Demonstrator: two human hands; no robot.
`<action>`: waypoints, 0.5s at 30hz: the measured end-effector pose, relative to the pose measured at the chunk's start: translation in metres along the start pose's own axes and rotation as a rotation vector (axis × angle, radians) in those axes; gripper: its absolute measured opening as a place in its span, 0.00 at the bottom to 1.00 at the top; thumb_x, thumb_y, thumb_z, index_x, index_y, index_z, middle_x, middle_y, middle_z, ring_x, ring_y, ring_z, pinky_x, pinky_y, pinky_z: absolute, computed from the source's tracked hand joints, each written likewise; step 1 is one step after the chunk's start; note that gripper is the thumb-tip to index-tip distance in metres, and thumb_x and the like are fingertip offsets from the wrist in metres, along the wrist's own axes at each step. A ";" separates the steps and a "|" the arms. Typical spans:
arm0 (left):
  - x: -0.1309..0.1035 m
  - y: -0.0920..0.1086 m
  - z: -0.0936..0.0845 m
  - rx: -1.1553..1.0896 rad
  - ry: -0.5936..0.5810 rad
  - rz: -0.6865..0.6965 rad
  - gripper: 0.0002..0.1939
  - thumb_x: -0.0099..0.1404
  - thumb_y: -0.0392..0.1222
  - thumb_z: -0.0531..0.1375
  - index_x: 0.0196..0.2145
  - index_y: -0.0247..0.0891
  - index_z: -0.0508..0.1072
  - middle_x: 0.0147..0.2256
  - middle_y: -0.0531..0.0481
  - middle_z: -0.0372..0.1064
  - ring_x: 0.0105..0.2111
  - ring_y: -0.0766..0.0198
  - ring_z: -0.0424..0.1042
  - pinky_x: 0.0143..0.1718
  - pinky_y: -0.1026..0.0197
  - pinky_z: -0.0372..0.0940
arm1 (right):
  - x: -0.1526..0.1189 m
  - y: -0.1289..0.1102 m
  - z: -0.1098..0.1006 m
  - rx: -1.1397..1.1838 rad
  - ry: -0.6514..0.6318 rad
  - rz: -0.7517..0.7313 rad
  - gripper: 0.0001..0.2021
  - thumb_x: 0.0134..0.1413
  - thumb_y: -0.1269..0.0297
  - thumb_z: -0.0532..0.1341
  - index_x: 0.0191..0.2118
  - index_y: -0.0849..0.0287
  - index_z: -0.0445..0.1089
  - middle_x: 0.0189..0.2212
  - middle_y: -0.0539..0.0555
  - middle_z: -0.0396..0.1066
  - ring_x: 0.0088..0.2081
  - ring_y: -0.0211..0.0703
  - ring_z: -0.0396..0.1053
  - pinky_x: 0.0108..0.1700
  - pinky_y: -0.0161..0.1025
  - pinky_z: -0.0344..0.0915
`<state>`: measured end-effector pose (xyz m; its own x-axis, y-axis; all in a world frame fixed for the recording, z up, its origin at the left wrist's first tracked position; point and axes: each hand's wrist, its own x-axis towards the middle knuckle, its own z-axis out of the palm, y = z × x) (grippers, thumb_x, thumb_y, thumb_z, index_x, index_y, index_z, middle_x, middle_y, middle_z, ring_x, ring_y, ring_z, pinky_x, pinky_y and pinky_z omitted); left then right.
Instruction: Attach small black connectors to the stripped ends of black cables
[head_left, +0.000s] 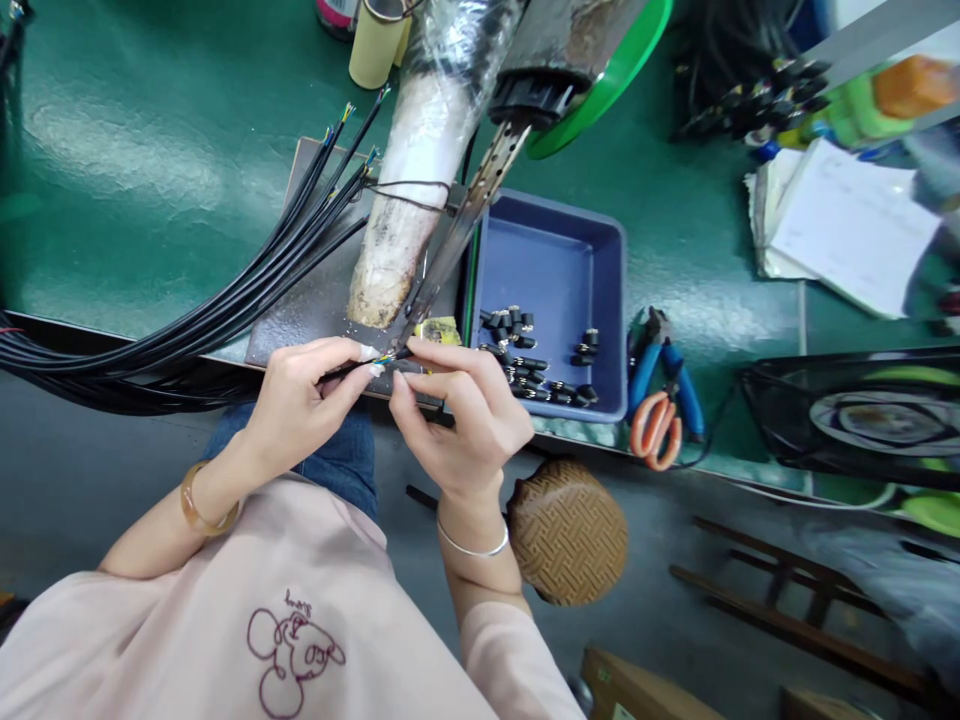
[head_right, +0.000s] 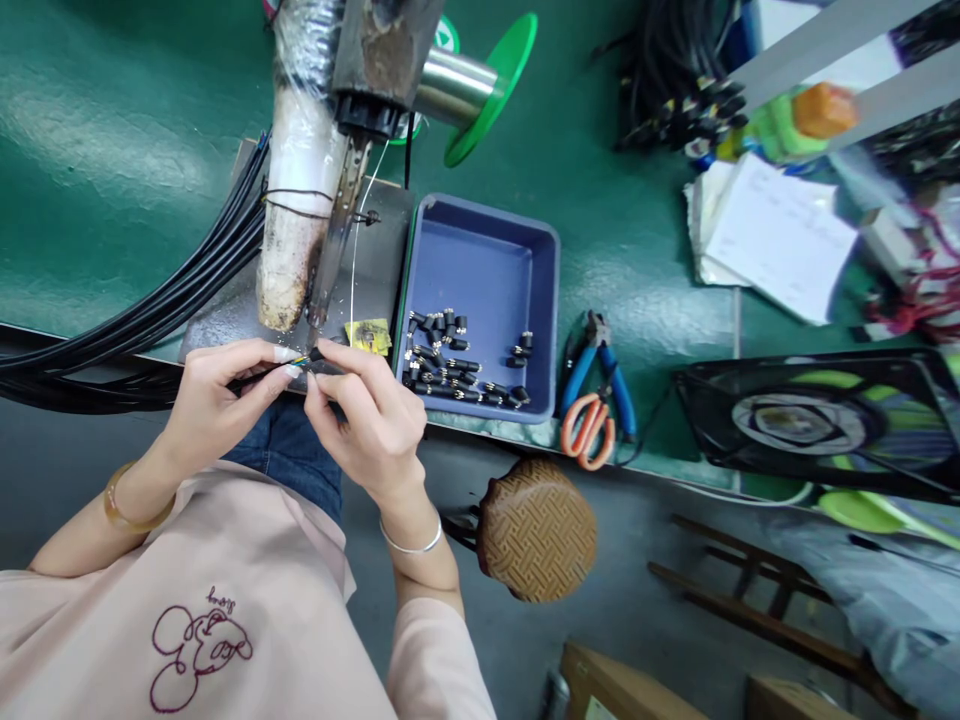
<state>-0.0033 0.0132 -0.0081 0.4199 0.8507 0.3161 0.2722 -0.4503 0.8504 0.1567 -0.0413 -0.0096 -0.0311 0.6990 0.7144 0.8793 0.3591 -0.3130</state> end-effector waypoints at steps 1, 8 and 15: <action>0.000 0.000 0.000 0.002 -0.007 -0.001 0.07 0.66 0.36 0.62 0.29 0.35 0.74 0.23 0.53 0.70 0.21 0.70 0.63 0.24 0.66 0.59 | -0.001 0.000 0.000 -0.001 -0.001 0.006 0.08 0.57 0.73 0.66 0.33 0.54 0.67 0.40 0.53 0.80 0.37 0.40 0.79 0.38 0.35 0.76; 0.000 0.002 0.001 0.007 -0.012 0.007 0.05 0.67 0.35 0.61 0.32 0.34 0.75 0.24 0.54 0.71 0.21 0.71 0.63 0.26 0.66 0.60 | -0.001 -0.001 0.000 0.025 0.015 0.016 0.08 0.56 0.74 0.66 0.33 0.54 0.68 0.38 0.53 0.80 0.36 0.39 0.79 0.37 0.35 0.76; 0.004 0.004 0.001 0.018 0.021 0.039 0.05 0.67 0.34 0.61 0.34 0.34 0.76 0.28 0.52 0.74 0.23 0.70 0.65 0.27 0.66 0.61 | 0.001 0.001 0.003 0.047 0.070 0.012 0.08 0.55 0.74 0.66 0.32 0.55 0.68 0.40 0.54 0.79 0.37 0.39 0.78 0.38 0.36 0.77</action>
<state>0.0002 0.0143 -0.0043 0.4126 0.8377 0.3578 0.2719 -0.4882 0.8293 0.1560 -0.0380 -0.0109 0.0137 0.6588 0.7522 0.8562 0.3809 -0.3491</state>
